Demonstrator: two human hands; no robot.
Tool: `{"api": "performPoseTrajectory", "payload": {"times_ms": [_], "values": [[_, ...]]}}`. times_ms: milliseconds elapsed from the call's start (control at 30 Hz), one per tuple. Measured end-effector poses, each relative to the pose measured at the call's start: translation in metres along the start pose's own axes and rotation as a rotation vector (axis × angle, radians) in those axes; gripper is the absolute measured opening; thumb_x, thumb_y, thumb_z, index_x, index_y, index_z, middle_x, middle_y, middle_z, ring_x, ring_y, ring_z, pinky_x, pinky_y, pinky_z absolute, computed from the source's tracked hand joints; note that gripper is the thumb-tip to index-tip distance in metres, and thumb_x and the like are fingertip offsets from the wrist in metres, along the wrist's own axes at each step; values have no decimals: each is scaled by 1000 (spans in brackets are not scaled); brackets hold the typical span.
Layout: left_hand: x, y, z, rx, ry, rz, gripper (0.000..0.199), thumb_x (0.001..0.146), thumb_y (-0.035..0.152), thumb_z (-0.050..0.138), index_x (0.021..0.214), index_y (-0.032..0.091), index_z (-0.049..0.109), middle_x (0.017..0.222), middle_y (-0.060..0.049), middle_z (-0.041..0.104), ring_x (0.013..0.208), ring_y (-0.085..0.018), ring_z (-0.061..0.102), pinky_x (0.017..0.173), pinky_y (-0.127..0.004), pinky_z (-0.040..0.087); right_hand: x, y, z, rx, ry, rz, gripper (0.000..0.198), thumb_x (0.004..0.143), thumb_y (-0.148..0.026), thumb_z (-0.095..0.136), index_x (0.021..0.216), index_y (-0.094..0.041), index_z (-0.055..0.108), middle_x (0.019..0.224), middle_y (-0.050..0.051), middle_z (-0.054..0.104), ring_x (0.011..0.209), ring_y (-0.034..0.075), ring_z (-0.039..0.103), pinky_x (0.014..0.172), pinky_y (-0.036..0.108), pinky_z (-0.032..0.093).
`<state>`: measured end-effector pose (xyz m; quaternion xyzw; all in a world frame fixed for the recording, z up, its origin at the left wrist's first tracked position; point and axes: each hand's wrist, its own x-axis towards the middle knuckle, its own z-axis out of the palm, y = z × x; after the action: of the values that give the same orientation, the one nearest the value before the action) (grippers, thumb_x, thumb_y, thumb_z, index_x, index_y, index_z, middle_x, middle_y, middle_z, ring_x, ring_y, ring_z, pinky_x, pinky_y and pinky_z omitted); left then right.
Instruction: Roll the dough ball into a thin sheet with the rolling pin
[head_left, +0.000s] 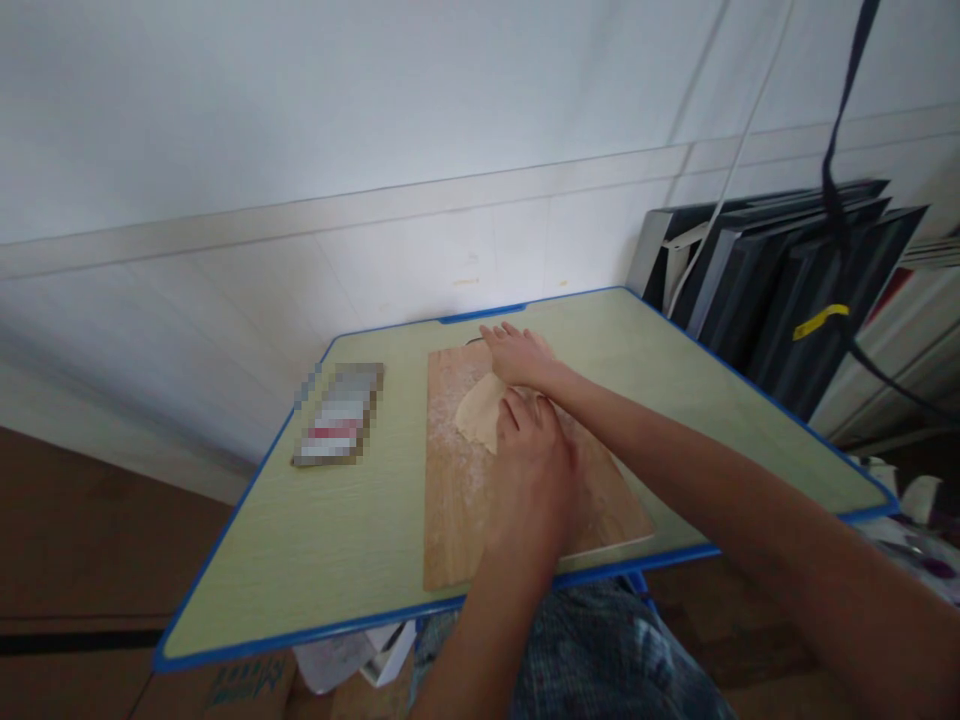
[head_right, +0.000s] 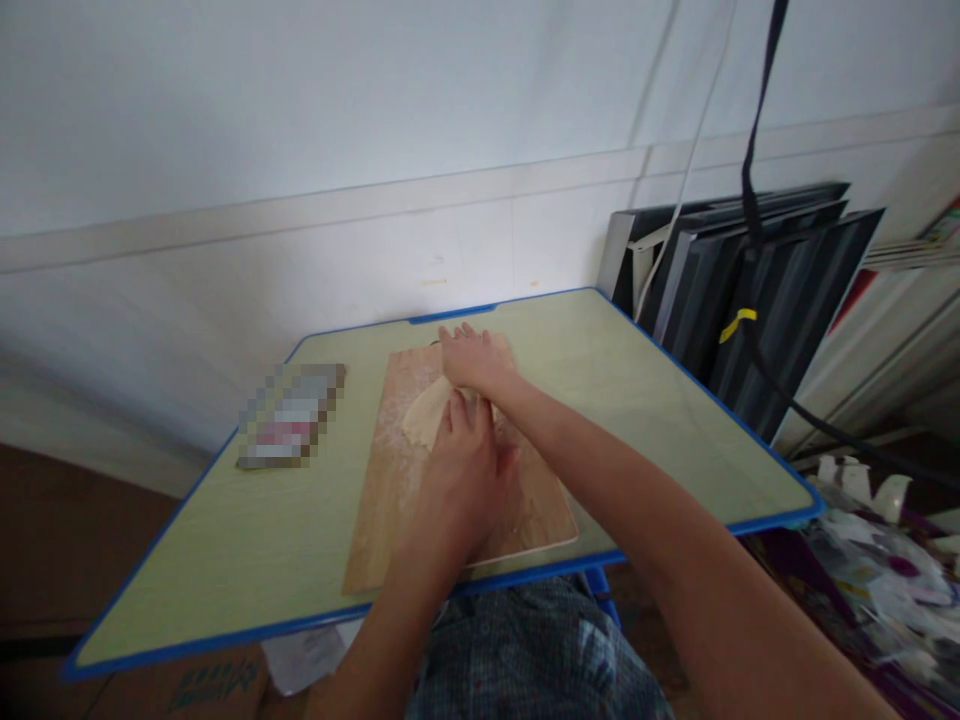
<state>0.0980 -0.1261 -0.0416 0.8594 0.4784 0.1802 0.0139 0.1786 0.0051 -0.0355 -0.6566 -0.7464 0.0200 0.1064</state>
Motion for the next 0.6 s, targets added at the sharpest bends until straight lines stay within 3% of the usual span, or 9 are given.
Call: {"api": "performPoseTrajectory", "payload": {"times_ms": [200, 333, 433, 533, 600], "values": [[-2, 17, 7, 110, -23, -2, 54, 83, 30, 49, 127, 0, 38, 138, -30, 29, 131, -38, 23, 102, -51, 28, -11, 18, -5, -4, -20, 30, 60, 82, -7, 26, 142, -10, 18, 147, 13, 21, 134, 28, 15, 99, 56, 27], [-2, -2, 0, -64, -25, 13, 54, 82, 37, 52, 124, 5, 40, 137, -27, 31, 129, -35, 29, 100, -47, 32, -6, 4, -4, -17, -5, 7, 55, 82, -11, 31, 138, -10, 28, 143, 14, 32, 133, 29, 19, 99, 55, 27], [-2, -17, -4, -152, -10, -2, 50, 85, 37, 46, 125, 9, 38, 132, -24, 37, 122, -31, 39, 97, -46, 34, 0, -11, -3, -16, 0, -9, 49, 83, -12, 32, 131, -11, 39, 134, 15, 45, 127, 28, 32, 98, 54, 28], [-1, -19, -5, -166, 17, -23, 49, 85, 34, 47, 126, 10, 36, 127, -21, 42, 118, -30, 42, 96, -48, 35, 1, -17, -4, -19, 4, -13, 43, 84, -12, 32, 124, -12, 47, 126, 17, 52, 121, 27, 40, 96, 55, 29], [-1, -12, -4, -131, 23, -21, 49, 83, 33, 50, 125, 10, 38, 130, -21, 41, 121, -30, 40, 97, -48, 34, -1, -13, -5, -20, 4, -12, 44, 83, -11, 33, 125, -13, 46, 128, 16, 51, 124, 27, 37, 97, 55, 29]]}}
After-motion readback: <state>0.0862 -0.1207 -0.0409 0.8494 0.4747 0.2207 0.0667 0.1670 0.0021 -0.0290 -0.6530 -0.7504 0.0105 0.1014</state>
